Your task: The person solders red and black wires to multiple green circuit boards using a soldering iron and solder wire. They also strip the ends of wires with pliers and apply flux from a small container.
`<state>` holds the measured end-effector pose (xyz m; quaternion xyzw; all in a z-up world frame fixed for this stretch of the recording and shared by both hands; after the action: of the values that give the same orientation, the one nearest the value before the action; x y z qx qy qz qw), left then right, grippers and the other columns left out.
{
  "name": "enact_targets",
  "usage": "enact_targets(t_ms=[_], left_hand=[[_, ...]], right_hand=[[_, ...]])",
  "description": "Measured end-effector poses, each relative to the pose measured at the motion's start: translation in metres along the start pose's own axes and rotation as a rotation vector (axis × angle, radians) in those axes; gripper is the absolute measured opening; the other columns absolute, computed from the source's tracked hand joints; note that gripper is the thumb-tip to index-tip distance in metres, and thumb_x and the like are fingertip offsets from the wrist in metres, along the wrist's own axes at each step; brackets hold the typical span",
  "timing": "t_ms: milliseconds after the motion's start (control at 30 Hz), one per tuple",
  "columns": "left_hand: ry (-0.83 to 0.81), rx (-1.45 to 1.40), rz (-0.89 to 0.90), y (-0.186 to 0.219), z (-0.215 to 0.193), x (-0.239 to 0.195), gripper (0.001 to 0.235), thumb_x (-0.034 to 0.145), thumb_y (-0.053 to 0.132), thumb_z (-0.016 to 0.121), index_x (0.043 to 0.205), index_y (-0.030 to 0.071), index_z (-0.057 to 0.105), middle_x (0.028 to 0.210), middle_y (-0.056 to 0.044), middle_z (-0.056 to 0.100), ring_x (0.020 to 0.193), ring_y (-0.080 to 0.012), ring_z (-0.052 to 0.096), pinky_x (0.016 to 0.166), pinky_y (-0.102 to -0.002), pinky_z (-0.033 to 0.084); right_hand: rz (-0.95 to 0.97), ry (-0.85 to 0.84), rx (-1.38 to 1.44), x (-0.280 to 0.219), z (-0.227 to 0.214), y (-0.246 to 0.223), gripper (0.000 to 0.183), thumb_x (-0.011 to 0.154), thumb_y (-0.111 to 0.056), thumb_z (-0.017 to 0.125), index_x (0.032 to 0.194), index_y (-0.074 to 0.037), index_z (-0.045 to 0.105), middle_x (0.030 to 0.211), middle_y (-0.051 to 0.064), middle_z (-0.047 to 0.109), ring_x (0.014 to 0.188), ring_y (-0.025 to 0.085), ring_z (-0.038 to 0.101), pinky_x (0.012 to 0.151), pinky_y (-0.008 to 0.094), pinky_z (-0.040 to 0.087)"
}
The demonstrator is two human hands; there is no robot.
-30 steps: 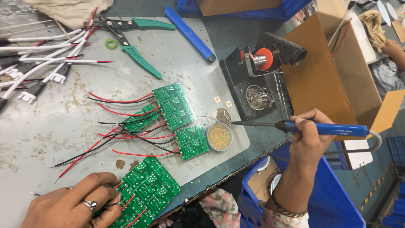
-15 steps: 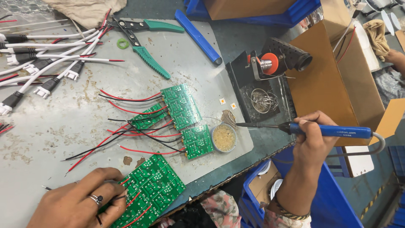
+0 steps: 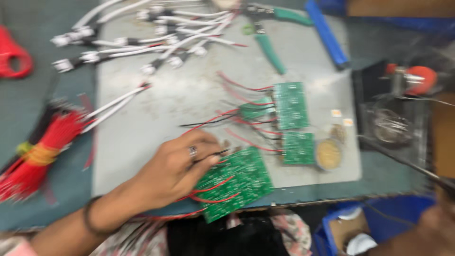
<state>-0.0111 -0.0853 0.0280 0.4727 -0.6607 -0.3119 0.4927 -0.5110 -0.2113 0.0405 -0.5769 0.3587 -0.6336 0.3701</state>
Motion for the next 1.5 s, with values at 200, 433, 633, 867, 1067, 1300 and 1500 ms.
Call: enact_targets(t_ms=[200,433,633,867,1067,1300,1500], left_hand=[[0.193,0.149,0.103,0.016,-0.020,-0.003,0.013,0.097,0.002,0.064,0.110,0.003,0.065,0.111,-0.014,0.066,0.091,-0.0305,0.068,0.078,-0.038,0.055],[0.075,0.268,0.314,0.046,-0.008,-0.019,0.028,0.092,0.005,0.073,0.119,0.004,0.068,0.089,-0.007,0.063,0.072,-0.0257,0.064,0.065,-0.038,0.050],[0.016,0.412,0.366,0.048,0.012,-0.027,0.023,0.093,0.007,0.076,0.112,0.002,0.064,0.094,-0.005,0.066,0.075,-0.0217,0.064,0.065,-0.036,0.050],[0.042,0.455,0.225,0.049,0.024,-0.041,0.021,0.087,0.009,0.079,0.103,0.003,0.068,0.084,-0.006,0.064,0.069,-0.0226,0.063,0.059,-0.035,0.051],[0.078,0.434,0.170,0.049,0.032,-0.045,0.019,0.092,0.008,0.078,0.105,0.003,0.066,0.090,-0.006,0.066,0.076,-0.0232,0.067,0.065,-0.036,0.054],[0.110,0.415,0.079,0.046,0.037,-0.042,0.016,0.085,0.007,0.077,0.094,0.006,0.064,0.083,-0.006,0.065,0.070,-0.0240,0.066,0.061,-0.036,0.052],[0.105,0.484,0.105,0.046,0.040,-0.041,0.014,0.085,0.009,0.076,0.093,0.007,0.064,0.081,-0.005,0.061,0.068,-0.0241,0.063,0.061,-0.037,0.051]], right_hand=[[-0.010,-0.034,0.093,-0.029,-0.023,0.033,0.010,0.097,-0.002,0.054,0.087,0.000,0.053,0.078,0.009,0.049,0.063,0.012,0.044,0.057,0.022,0.037],[-0.032,-0.042,0.147,-0.058,-0.020,0.057,0.008,0.097,0.001,0.052,0.090,-0.001,0.051,0.083,0.008,0.045,0.073,0.013,0.044,0.065,0.022,0.037],[0.023,-0.014,0.170,-0.076,0.010,0.045,0.007,0.101,0.001,0.049,0.094,-0.001,0.050,0.084,0.007,0.041,0.076,0.013,0.041,0.067,0.022,0.035],[0.143,-0.027,0.275,-0.081,0.033,0.043,0.022,0.109,-0.019,0.049,0.097,-0.001,0.052,0.076,0.007,0.044,0.061,0.013,0.032,0.056,0.026,0.027],[0.184,-0.079,0.264,-0.079,0.047,0.043,0.022,0.103,-0.023,0.051,0.095,-0.003,0.053,0.071,0.009,0.046,0.059,0.017,0.037,0.054,0.030,0.029],[0.274,-0.335,0.242,-0.064,0.073,0.039,0.019,0.095,-0.020,0.058,0.099,-0.002,0.059,0.063,0.013,0.053,0.054,0.020,0.045,0.055,0.035,0.036],[0.250,-0.905,0.275,-0.039,0.118,0.017,0.027,0.094,-0.016,0.066,0.119,-0.005,0.062,0.079,0.016,0.065,0.064,0.026,0.066,0.061,0.040,0.057]])
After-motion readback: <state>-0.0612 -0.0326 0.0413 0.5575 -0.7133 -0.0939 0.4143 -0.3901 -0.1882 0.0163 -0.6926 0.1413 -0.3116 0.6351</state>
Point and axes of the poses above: each hand's wrist, its own x-axis towards the middle knuckle, its own z-axis out of the palm, y = z × x, the point moved 8 cm from there along x, towards the middle knuckle
